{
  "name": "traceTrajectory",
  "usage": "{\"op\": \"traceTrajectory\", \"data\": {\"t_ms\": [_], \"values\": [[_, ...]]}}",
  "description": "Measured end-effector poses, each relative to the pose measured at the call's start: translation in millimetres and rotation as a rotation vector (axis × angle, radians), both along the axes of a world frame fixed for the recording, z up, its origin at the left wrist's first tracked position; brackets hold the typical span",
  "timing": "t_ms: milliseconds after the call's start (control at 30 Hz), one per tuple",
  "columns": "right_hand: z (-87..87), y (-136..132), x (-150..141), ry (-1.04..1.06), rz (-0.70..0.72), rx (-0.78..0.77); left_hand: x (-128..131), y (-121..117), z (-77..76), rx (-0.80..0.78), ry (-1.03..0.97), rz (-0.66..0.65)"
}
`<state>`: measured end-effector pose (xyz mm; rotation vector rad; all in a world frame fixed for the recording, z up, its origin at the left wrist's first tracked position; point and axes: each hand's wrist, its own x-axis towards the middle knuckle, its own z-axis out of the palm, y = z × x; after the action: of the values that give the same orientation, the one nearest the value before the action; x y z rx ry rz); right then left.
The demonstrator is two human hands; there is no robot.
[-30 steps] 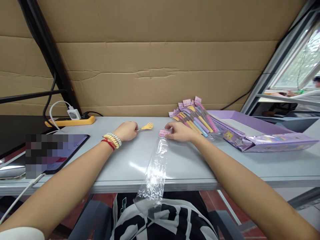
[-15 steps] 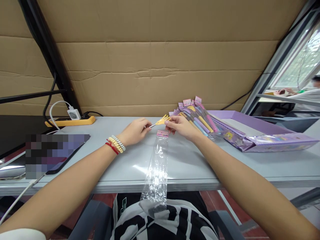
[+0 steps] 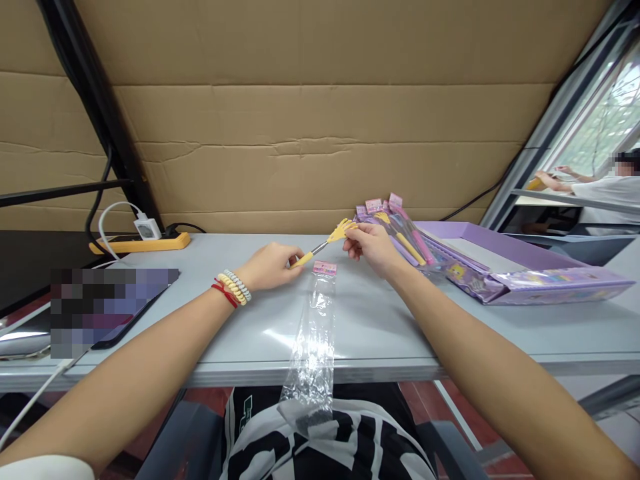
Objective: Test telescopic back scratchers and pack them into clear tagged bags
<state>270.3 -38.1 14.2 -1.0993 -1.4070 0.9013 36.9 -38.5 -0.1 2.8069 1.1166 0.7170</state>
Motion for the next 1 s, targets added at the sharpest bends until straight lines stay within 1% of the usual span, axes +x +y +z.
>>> {"op": "traceTrajectory", "data": {"t_ms": [100,167,267,367,433,500,567,633,700,767,900,1000], "values": [[2.2,0.3,3.0,0.055,-0.039,0.029,-0.3,-0.4,1.4,0.0,0.026,0.037],[3.1,-0.3,5.9,0.085,0.0,0.06,-0.5,-0.7,2.0,0.012,0.027,0.046],[2.3,-4.2,7.9,0.072,0.192,0.116,0.0,-1.6,2.1,0.029,-0.016,0.022],[-0.3,-10.7,3.3,-0.052,0.387,0.084,2.4,-4.3,1.7,0.049,-0.062,-0.043],[-2.0,-14.0,-1.8,-0.139,0.466,0.025,5.0,-6.7,1.1,0.061,-0.057,-0.115],[-3.1,-14.7,-5.4,-0.181,0.509,-0.007,7.1,-8.7,0.4,0.057,-0.056,-0.174],[-3.3,-12.3,-5.5,-0.156,0.493,0.001,8.0,-9.8,-0.2,0.028,-0.078,-0.185],[-2.6,-8.4,-2.4,-0.066,0.418,0.027,7.6,-10.1,-0.5,-0.015,-0.091,-0.168],[-1.4,-4.8,1.7,0.028,0.336,0.042,6.8,-10.4,-0.8,-0.048,-0.059,-0.177],[-0.2,-2.9,4.8,0.055,0.271,0.043,6.7,-11.0,-1.6,-0.073,0.007,-0.228],[-0.5,-3.5,5.1,-0.048,0.166,0.043,10.0,-11.6,-7.4,-0.144,0.135,-0.329],[-2.5,-5.0,3.6,-0.171,0.154,0.064,12.5,-9.4,-14.1,-0.182,0.215,-0.301]]}}
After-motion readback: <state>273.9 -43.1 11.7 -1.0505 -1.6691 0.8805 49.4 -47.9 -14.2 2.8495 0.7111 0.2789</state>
